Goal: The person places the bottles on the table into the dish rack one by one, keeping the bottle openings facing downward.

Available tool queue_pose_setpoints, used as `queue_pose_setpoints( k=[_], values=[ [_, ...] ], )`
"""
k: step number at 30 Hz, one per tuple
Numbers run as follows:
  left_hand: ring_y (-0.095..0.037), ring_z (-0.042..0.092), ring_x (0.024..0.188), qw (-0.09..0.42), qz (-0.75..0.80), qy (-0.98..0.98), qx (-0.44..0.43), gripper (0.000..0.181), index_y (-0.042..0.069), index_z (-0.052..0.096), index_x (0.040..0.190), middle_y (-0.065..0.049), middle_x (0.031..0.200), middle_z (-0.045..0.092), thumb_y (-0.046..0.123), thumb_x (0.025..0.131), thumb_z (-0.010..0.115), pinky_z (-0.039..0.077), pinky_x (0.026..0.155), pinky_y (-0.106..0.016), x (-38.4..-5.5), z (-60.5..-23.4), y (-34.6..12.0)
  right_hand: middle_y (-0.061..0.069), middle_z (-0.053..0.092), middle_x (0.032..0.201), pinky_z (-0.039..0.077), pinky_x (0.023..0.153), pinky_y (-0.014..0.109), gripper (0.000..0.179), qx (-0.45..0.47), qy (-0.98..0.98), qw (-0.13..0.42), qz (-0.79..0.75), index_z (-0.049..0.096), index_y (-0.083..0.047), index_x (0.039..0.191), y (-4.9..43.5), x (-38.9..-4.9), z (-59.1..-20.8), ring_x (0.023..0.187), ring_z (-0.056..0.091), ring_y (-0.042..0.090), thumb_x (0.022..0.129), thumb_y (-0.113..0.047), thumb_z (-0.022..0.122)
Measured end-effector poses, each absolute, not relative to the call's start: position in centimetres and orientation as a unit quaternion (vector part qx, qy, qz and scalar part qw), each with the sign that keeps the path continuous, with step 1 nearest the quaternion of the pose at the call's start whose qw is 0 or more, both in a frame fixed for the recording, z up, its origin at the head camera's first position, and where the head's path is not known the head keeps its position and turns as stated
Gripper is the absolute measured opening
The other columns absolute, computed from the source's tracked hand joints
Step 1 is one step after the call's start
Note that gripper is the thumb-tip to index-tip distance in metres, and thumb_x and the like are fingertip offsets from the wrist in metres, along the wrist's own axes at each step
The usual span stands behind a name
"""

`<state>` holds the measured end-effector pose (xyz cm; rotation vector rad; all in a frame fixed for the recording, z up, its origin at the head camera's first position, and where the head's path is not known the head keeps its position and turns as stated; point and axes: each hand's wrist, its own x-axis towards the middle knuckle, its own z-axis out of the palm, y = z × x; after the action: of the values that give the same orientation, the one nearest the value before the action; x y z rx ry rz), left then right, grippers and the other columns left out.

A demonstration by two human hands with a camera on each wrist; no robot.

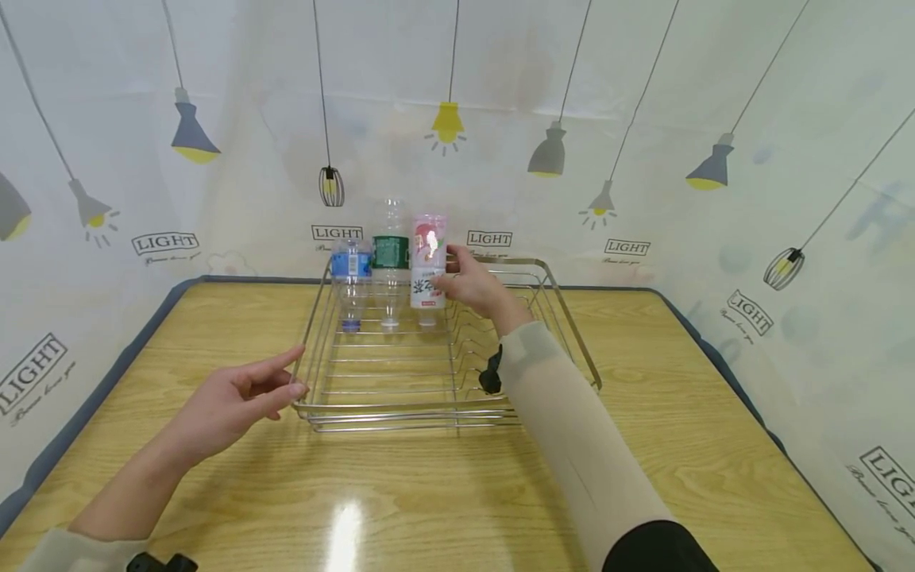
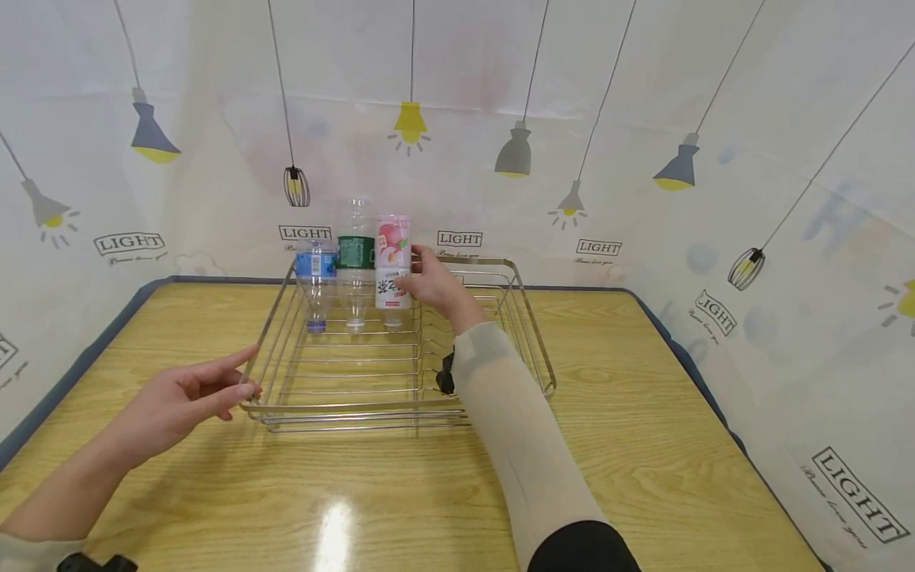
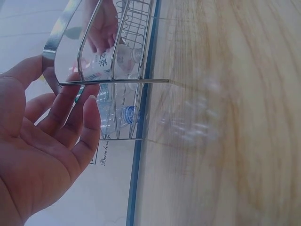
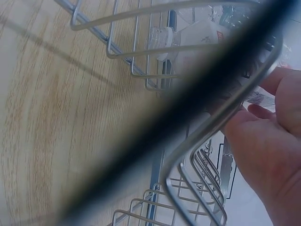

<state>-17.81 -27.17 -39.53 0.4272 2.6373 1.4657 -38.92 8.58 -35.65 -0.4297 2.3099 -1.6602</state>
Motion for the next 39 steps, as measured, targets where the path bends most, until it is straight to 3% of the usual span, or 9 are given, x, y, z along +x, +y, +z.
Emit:
queue_pose_setpoints(
  k=[10, 25, 39],
  values=[
    [-0.016, 0.074, 0.101, 0.051, 0.486, 0.862, 0.138, 0.064, 0.015, 0.044, 0.17, -0.014, 0.129, 0.076, 0.033, 0.112, 0.066, 0.064, 0.085, -0.034, -17.8, -39.6, -27.1, 0.026, 0.046, 0.164, 0.05, 0.121, 0.051, 0.08, -0.154, 0.816, 0.118, -0.545, 0.024, -0.007, 0.174, 8.7, -39.2, -36.2, 0.148, 0.054, 0.039, 0.107, -0.001, 0.066],
    [-0.016, 0.074, 0.101, 0.05, 0.487, 0.861, 0.136, 0.064, 0.015, 0.044, 0.17, -0.015, 0.131, 0.076, 0.033, 0.113, 0.066, 0.064, 0.085, -0.034, -17.7, -39.8, -27.0, 0.024, 0.048, 0.162, 0.051, 0.12, 0.053, 0.076, -0.144, 0.817, 0.123, -0.544, 0.027, -0.009, 0.173, 8.8, -39.5, -36.7, 0.144, 0.057, 0.039, 0.108, -0.007, 0.066],
    [-0.016, 0.074, 0.102, 0.044, 0.494, 0.856, 0.144, 0.062, 0.02, 0.045, 0.17, -0.012, 0.127, 0.076, 0.03, 0.113, 0.066, 0.064, 0.085, -0.033, -17.8, -39.9, -27.3, 0.023, 0.052, 0.162, 0.056, 0.114, 0.055, 0.068, -0.103, 0.825, 0.097, -0.547, 0.034, -0.005, 0.169, 10.1, -38.9, -33.4, 0.143, 0.06, 0.042, 0.112, -0.025, 0.065]
  ],
)
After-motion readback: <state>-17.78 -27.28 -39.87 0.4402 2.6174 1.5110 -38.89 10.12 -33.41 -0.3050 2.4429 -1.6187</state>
